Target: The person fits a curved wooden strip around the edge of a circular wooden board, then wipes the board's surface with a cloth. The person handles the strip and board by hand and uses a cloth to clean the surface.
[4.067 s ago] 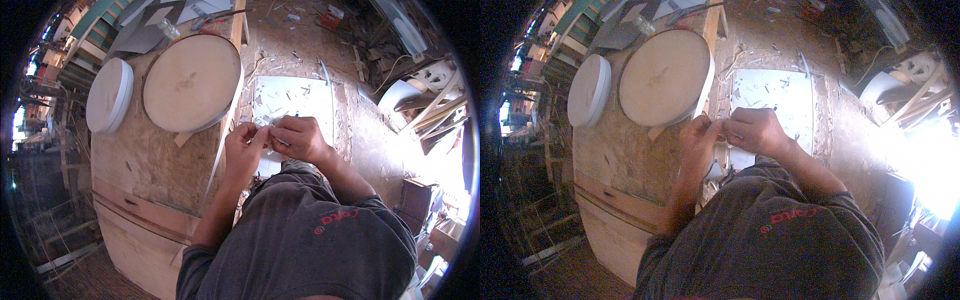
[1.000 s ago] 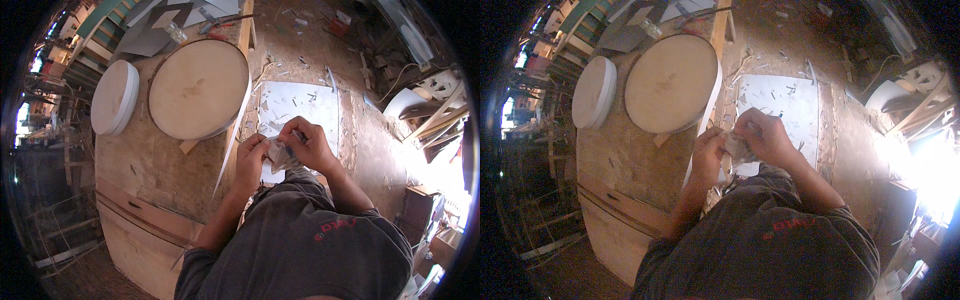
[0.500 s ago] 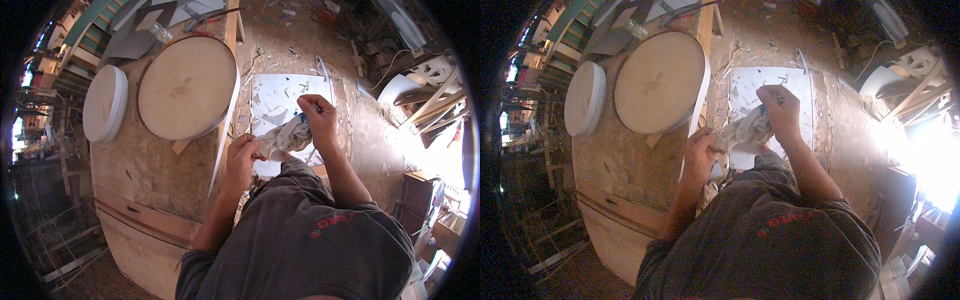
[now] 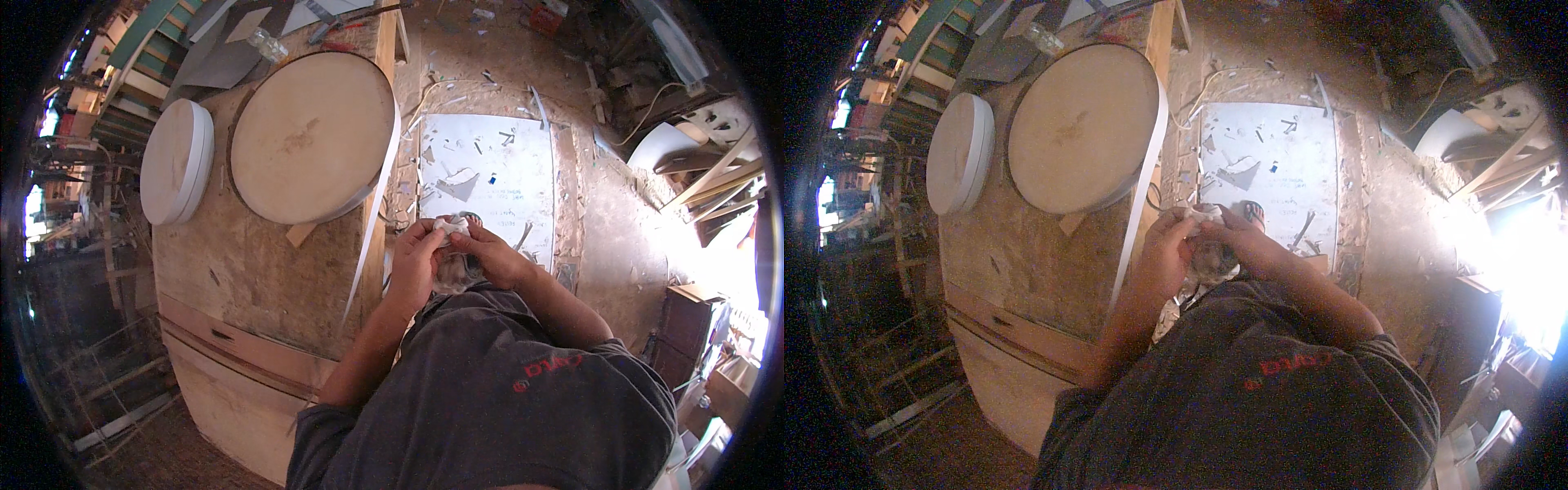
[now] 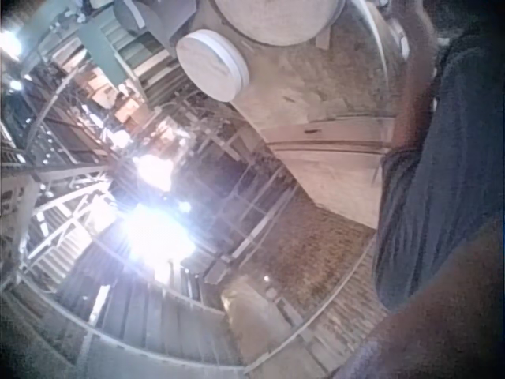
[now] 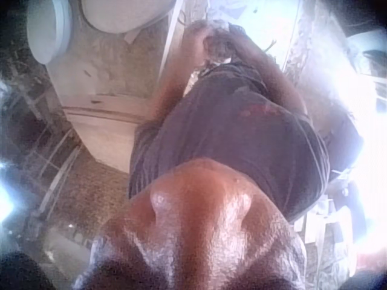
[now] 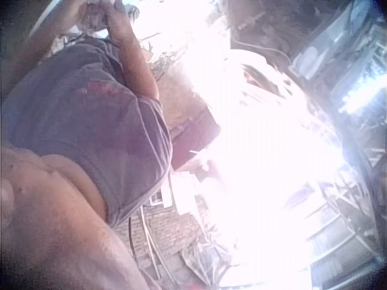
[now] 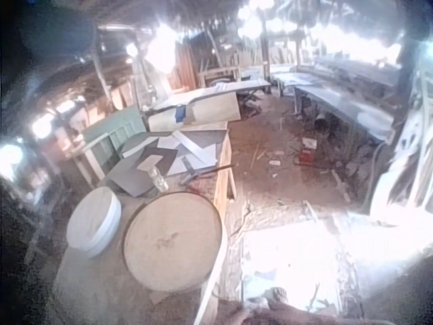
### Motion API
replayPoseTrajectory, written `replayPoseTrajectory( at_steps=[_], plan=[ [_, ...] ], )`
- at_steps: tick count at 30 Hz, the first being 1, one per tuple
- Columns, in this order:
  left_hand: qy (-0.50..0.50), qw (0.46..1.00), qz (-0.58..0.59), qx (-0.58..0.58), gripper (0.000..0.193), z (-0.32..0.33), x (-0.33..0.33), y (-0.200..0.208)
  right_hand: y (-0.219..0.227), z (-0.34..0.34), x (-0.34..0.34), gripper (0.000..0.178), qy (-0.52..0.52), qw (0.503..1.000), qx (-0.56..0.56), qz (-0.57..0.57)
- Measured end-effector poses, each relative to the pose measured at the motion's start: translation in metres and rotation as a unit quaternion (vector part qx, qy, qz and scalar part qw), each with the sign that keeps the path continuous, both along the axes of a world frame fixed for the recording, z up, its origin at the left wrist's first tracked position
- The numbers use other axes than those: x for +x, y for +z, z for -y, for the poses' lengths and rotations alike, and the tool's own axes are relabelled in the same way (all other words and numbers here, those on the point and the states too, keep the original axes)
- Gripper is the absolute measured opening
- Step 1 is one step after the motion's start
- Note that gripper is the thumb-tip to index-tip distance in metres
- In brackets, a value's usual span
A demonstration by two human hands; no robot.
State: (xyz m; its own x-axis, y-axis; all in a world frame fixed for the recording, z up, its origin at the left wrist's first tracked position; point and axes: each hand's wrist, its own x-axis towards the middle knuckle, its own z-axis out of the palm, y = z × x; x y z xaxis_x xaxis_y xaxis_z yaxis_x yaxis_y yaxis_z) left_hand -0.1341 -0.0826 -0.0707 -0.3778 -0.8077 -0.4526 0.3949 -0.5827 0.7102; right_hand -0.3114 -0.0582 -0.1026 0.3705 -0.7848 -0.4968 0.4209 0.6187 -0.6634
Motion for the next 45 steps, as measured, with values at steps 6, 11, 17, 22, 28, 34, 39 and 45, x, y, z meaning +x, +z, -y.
replayPoseTrajectory(
  at_steps=[6,11,17,22,28,34,39,45],
  plan=[
    [-0.071,0.888,0.368,-0.264,0.037,0.028,0.011,0.036,-0.061,0.013,-0.047,0.03,0.022,0.951,-0.217,-0.219],
    [0.086,0.846,0.47,-0.238,0.052,0.123,0.106,-0.002,-0.085,0.029,-0.096,0.046,-0.029,0.857,-0.345,-0.381],
    [0.035,0.654,0.688,-0.314,0.066,0.237,0.195,-0.094,-0.073,0.062,-0.108,0.07,-0.086,0.981,0.025,-0.17],
    [0.005,0.485,0.779,-0.398,0.074,0.259,0.218,-0.145,-0.095,0.103,-0.116,0.05,0.007,0.92,-0.042,-0.389],
    [0.0,0.488,0.781,-0.39,0.075,0.257,0.203,-0.14,-0.117,0.213,-0.123,0.032,-0.037,0.909,-0.168,-0.381],
    [-0.027,0.494,0.785,-0.374,0.074,0.263,0.204,-0.137,-0.159,0.383,-0.053,0.038,-0.147,0.951,-0.153,-0.225],
    [-0.027,0.485,0.783,-0.389,0.076,0.265,0.205,-0.14,-0.173,0.503,0.004,0.043,-0.126,0.966,-0.13,-0.182],
    [-0.041,0.46,0.799,-0.385,0.077,0.265,0.203,-0.138,-0.208,0.539,0.003,0.047,-0.006,0.959,-0.162,-0.233]
  ],
)
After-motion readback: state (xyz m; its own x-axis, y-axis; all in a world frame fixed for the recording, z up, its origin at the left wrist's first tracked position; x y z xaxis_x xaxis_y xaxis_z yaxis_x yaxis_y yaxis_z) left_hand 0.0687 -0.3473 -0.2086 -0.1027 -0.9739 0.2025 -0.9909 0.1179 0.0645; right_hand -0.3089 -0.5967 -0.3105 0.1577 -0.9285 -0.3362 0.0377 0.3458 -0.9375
